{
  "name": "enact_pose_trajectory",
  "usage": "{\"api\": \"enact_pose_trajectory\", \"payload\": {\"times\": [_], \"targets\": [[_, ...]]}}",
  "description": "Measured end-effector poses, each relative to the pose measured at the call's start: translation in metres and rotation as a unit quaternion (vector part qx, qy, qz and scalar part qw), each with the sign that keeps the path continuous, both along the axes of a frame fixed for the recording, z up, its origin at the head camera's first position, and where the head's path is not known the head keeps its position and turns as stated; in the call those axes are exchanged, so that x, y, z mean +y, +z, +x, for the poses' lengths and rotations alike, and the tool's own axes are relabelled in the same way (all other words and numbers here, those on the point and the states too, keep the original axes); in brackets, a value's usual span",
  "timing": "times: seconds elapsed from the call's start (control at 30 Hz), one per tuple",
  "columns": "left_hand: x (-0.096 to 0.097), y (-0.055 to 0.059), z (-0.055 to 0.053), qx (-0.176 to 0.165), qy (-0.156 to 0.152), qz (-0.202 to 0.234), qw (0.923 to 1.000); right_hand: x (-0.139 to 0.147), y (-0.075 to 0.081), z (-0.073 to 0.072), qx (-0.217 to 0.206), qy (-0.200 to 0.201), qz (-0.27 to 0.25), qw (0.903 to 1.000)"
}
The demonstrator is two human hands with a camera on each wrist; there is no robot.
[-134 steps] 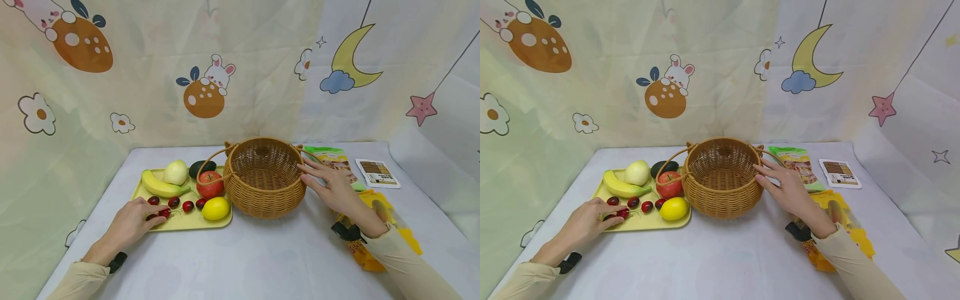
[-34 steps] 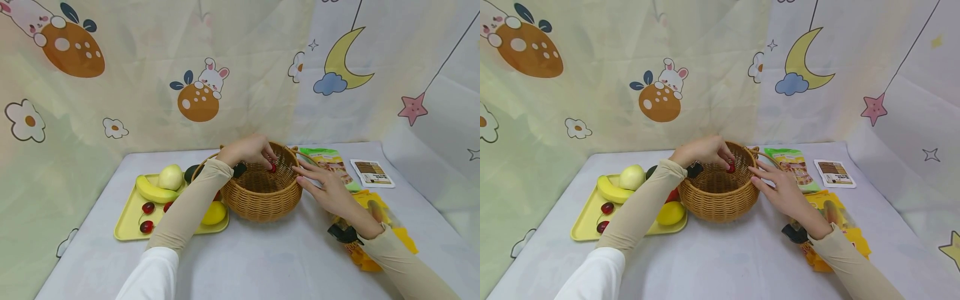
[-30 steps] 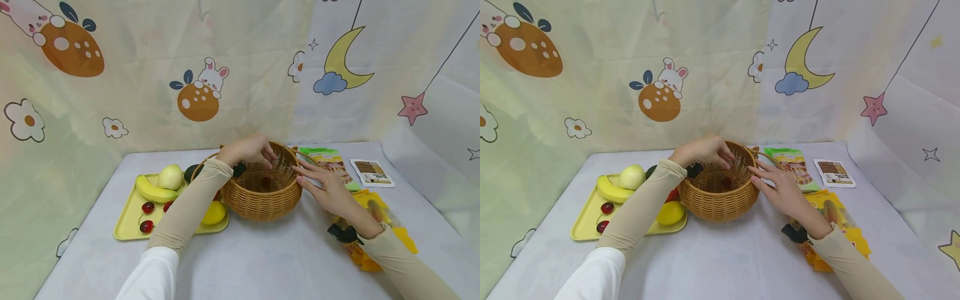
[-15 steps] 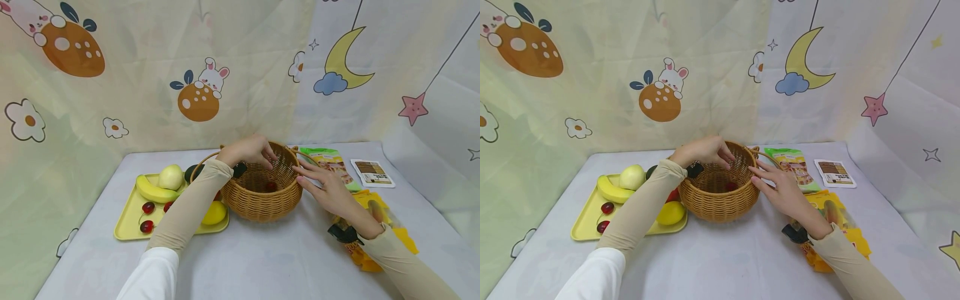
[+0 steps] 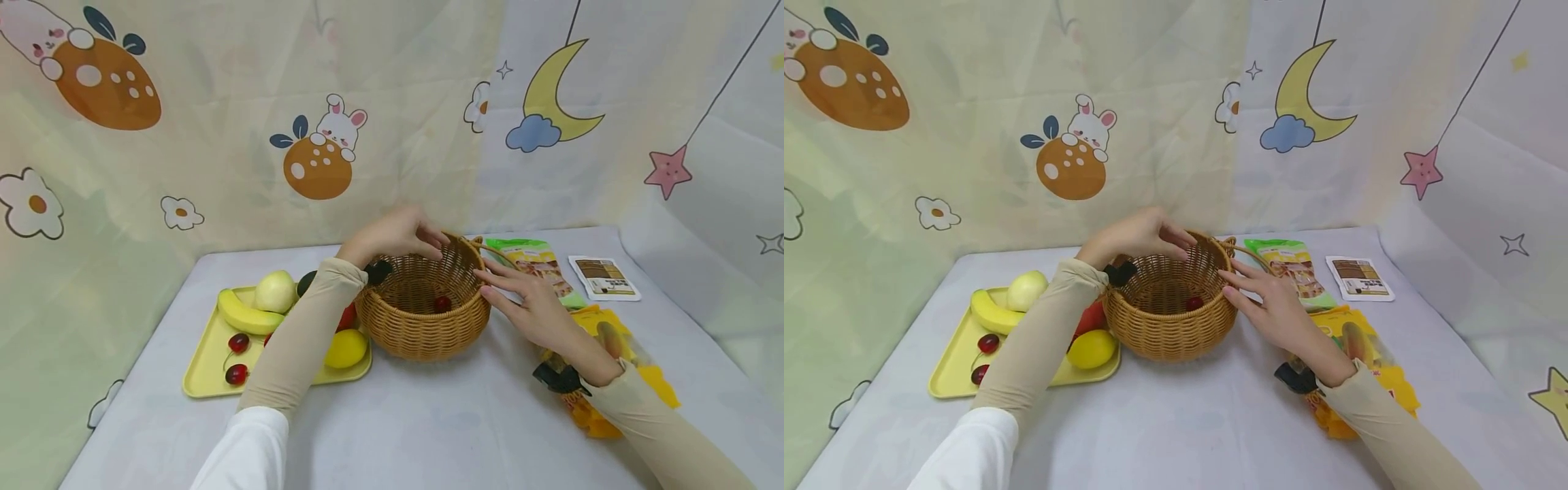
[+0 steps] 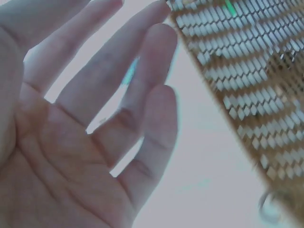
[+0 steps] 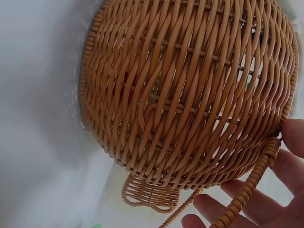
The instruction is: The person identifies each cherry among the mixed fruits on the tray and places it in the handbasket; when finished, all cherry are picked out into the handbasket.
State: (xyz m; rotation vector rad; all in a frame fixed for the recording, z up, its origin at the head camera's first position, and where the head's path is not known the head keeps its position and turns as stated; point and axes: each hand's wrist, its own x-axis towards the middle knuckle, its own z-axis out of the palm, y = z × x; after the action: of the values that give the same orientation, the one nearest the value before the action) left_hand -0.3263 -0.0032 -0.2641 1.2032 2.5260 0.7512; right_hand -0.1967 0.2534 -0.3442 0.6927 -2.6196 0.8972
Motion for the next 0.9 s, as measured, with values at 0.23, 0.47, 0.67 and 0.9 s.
{"api": "enact_pose_trajectory", "payload": {"times": [0.23, 0.47, 0.67, 0.9], "targets": [[-0.031, 0.014, 0.012, -0.013, 0.025, 0.099, 0.9947, -0.002, 0.002, 0.0, 0.005, 0.005, -0.003, 1.0], [-0.077, 0.009, 0.034, -0.009, 0.055, 0.151, 0.9869, -0.002, 0.001, -0.001, 0.005, 0.0, -0.005, 1.0], [-0.124, -0.008, 0.058, 0.0, 0.091, 0.121, 0.9885, -0.003, -0.001, -0.001, 0.005, -0.005, -0.004, 1.0], [-0.174, -0.036, 0.096, -0.002, 0.174, 0.078, 0.9816, -0.003, -0.003, 0.001, 0.008, -0.005, -0.003, 1.0]]}}
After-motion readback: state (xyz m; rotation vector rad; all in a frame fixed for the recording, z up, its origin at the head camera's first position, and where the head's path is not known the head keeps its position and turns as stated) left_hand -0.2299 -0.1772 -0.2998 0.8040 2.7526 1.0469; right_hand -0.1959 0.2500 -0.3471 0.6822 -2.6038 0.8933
